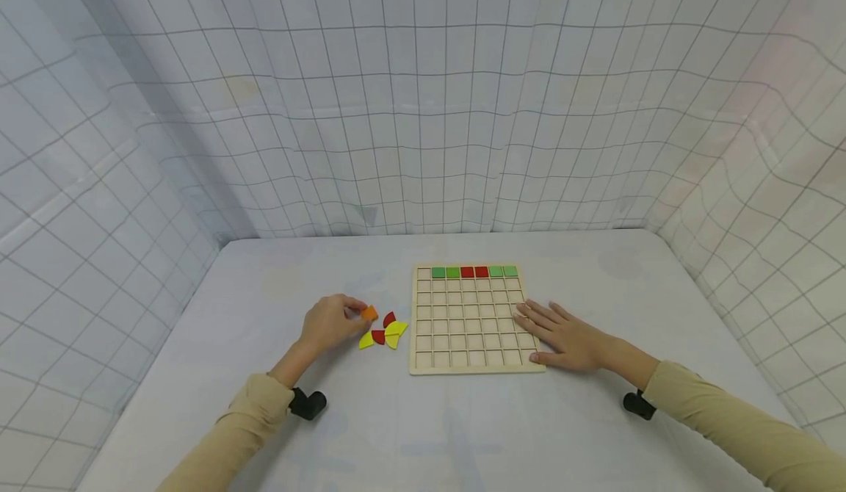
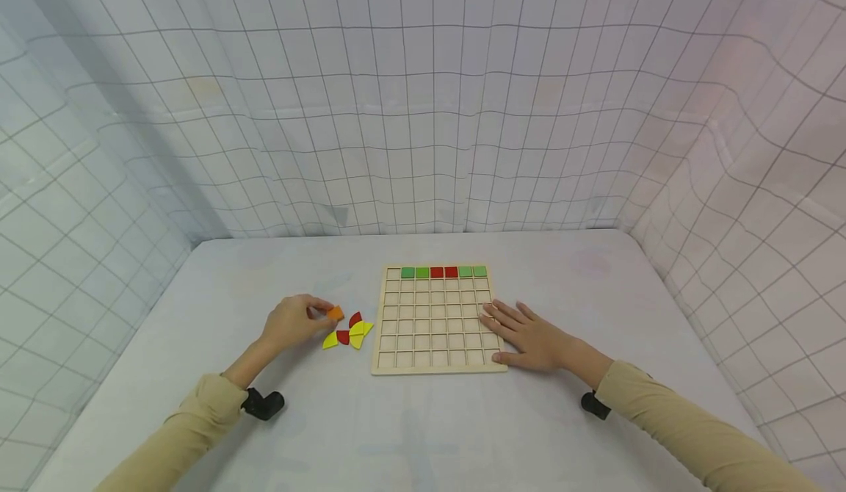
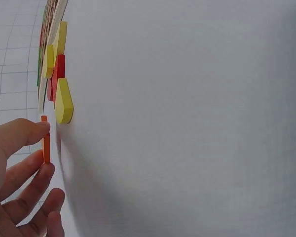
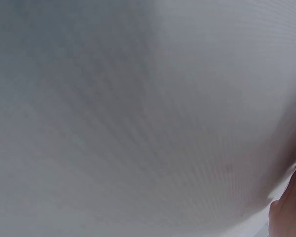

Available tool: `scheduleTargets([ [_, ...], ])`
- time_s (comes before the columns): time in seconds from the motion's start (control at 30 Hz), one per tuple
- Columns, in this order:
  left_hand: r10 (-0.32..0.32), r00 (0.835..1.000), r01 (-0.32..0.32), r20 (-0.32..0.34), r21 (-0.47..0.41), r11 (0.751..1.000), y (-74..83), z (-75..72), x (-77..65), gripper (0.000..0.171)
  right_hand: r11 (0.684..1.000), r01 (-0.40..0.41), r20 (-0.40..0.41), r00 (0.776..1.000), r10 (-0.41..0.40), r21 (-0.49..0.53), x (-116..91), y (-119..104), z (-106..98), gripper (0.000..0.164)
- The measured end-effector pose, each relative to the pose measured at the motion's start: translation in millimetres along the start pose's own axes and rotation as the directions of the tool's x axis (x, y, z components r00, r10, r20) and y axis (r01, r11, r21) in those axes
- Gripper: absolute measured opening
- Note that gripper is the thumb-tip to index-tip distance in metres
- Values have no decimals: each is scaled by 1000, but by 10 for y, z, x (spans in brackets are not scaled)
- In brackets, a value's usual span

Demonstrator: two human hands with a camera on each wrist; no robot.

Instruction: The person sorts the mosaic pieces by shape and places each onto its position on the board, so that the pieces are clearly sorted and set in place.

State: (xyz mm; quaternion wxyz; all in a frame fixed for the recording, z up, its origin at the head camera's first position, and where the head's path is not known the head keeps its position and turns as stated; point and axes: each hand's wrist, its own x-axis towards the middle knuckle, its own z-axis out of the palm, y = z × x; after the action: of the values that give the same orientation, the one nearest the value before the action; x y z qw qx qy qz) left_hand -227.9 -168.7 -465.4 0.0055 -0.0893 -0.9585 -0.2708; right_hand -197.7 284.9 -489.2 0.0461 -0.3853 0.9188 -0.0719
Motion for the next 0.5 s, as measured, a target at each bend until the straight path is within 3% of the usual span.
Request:
scheduleTargets([
  [0.5, 25, 1000, -25, -11, 7, 1000, 105, 29, 186, 33, 1000, -8, 33, 999, 8, -7, 3, 6, -2, 72],
])
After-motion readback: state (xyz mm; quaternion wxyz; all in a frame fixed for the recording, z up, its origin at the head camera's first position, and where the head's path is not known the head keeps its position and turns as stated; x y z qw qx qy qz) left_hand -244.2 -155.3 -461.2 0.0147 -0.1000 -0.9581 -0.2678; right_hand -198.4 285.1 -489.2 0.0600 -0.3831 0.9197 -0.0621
